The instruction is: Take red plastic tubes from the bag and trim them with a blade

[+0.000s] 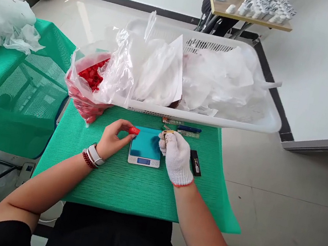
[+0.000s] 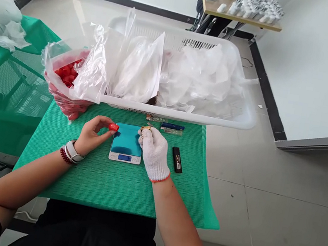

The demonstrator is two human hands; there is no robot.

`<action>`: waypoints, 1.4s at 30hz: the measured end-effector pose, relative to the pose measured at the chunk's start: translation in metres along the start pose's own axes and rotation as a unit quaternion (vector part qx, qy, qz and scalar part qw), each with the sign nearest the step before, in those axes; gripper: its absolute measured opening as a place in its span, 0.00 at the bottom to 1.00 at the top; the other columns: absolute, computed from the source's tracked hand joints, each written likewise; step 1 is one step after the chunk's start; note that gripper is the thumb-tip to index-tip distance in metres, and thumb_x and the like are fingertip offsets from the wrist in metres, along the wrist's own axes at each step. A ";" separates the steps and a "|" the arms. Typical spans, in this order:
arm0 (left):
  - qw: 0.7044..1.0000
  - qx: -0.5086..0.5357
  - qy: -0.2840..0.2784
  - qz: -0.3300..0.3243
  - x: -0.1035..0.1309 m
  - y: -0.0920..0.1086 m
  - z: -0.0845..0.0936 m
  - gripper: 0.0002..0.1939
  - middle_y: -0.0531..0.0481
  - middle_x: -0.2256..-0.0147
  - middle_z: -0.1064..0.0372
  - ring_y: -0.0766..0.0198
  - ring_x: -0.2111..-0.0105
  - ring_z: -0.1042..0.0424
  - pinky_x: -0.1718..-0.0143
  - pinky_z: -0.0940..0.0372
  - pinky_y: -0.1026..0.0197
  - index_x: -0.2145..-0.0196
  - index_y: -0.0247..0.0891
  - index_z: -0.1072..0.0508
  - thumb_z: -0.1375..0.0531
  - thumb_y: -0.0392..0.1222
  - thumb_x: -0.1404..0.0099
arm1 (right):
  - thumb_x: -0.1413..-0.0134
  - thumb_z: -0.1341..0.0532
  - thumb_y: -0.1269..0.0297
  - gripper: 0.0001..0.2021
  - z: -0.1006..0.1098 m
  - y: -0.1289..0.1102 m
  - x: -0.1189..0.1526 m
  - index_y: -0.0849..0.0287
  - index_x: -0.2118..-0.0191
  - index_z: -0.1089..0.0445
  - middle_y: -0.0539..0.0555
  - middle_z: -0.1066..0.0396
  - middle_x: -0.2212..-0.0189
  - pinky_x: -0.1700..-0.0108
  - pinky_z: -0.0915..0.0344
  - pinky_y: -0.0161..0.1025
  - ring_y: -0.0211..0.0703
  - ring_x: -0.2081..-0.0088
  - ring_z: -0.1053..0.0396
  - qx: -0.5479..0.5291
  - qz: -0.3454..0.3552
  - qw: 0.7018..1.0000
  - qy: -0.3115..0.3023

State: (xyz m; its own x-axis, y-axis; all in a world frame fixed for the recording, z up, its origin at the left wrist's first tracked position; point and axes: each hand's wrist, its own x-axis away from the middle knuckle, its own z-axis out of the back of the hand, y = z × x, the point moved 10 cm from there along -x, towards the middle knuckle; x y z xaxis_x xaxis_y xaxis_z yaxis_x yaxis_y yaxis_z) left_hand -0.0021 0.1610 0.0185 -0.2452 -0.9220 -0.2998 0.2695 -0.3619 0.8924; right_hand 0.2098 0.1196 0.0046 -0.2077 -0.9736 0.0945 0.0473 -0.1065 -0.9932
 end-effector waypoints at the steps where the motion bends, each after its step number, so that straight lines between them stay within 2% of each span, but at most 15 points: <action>1: 1.000 0.007 0.002 0.002 0.001 0.000 0.000 0.12 0.48 0.62 0.24 0.62 0.62 0.23 0.57 0.25 0.57 0.58 0.38 0.28 0.34 0.40 0.39 | 0.36 0.46 0.48 0.19 -0.002 -0.002 0.001 0.60 0.64 0.30 0.48 0.37 0.79 0.78 0.46 0.31 0.33 0.78 0.43 0.026 0.012 1.000 -0.005; 9: 0.999 0.040 0.010 0.014 0.008 0.009 -0.005 0.15 0.48 0.64 0.24 0.64 0.66 0.23 0.62 0.24 0.59 0.60 0.37 0.28 0.31 0.45 0.41 | 0.33 0.50 0.53 0.18 -0.012 -0.025 0.012 0.60 0.59 0.29 0.52 0.29 0.74 0.70 0.36 0.35 0.39 0.72 0.31 0.193 0.117 0.974 -0.034; 13: 0.998 0.054 0.014 0.023 0.011 0.013 -0.006 0.16 0.48 0.64 0.25 0.66 0.67 0.24 0.65 0.25 0.61 0.59 0.37 0.29 0.30 0.45 0.41 | 0.33 0.50 0.56 0.16 -0.018 -0.040 0.020 0.59 0.59 0.29 0.53 0.27 0.73 0.67 0.35 0.36 0.40 0.70 0.30 0.242 0.164 0.955 -0.046; 19: 0.993 0.108 0.009 0.046 0.014 0.011 -0.009 0.17 0.47 0.63 0.24 0.64 0.65 0.22 0.61 0.24 0.60 0.59 0.37 0.29 0.30 0.44 0.42 | 0.33 0.49 0.58 0.14 -0.032 -0.054 0.029 0.58 0.62 0.29 0.52 0.27 0.72 0.66 0.35 0.36 0.39 0.70 0.30 0.273 0.217 0.935 -0.072; 24: 0.989 0.138 -0.018 0.039 0.015 0.015 -0.015 0.17 0.46 0.64 0.23 0.62 0.64 0.21 0.60 0.23 0.58 0.59 0.37 0.29 0.30 0.45 0.41 | 0.33 0.50 0.57 0.16 -0.029 -0.053 0.025 0.58 0.60 0.28 0.54 0.26 0.71 0.65 0.35 0.37 0.42 0.68 0.28 0.294 0.196 0.934 -0.044; 31: 0.990 0.137 -0.002 0.042 0.015 0.013 -0.011 0.17 0.46 0.64 0.22 0.63 0.65 0.21 0.60 0.23 0.59 0.59 0.37 0.29 0.29 0.44 0.42 | 0.33 0.49 0.57 0.15 -0.038 -0.055 0.031 0.58 0.61 0.28 0.53 0.25 0.70 0.64 0.35 0.37 0.41 0.69 0.28 0.304 0.226 0.922 -0.078; 36: 0.991 0.128 -0.022 0.032 0.016 0.016 -0.015 0.16 0.46 0.64 0.23 0.62 0.64 0.21 0.59 0.23 0.59 0.59 0.37 0.29 0.30 0.43 0.41 | 0.33 0.50 0.56 0.16 -0.031 -0.053 0.027 0.58 0.60 0.28 0.54 0.25 0.70 0.64 0.35 0.38 0.42 0.68 0.28 0.323 0.210 0.922 -0.045; 42: 0.990 0.136 -0.012 0.042 0.015 0.013 -0.011 0.18 0.45 0.63 0.23 0.62 0.64 0.21 0.59 0.22 0.58 0.57 0.37 0.30 0.30 0.44 0.41 | 0.34 0.48 0.57 0.15 -0.040 -0.056 0.033 0.58 0.59 0.27 0.55 0.23 0.64 0.62 0.33 0.38 0.43 0.65 0.26 0.319 0.251 0.910 -0.082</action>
State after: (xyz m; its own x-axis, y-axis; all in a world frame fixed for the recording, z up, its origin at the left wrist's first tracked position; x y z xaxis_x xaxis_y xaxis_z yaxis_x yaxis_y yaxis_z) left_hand 0.0083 0.1407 0.0218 -0.2551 -0.9425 -0.2159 0.0303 -0.2310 0.9725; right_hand 0.1618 0.1019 0.0601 0.1425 -0.9437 -0.2986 0.6641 0.3148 -0.6781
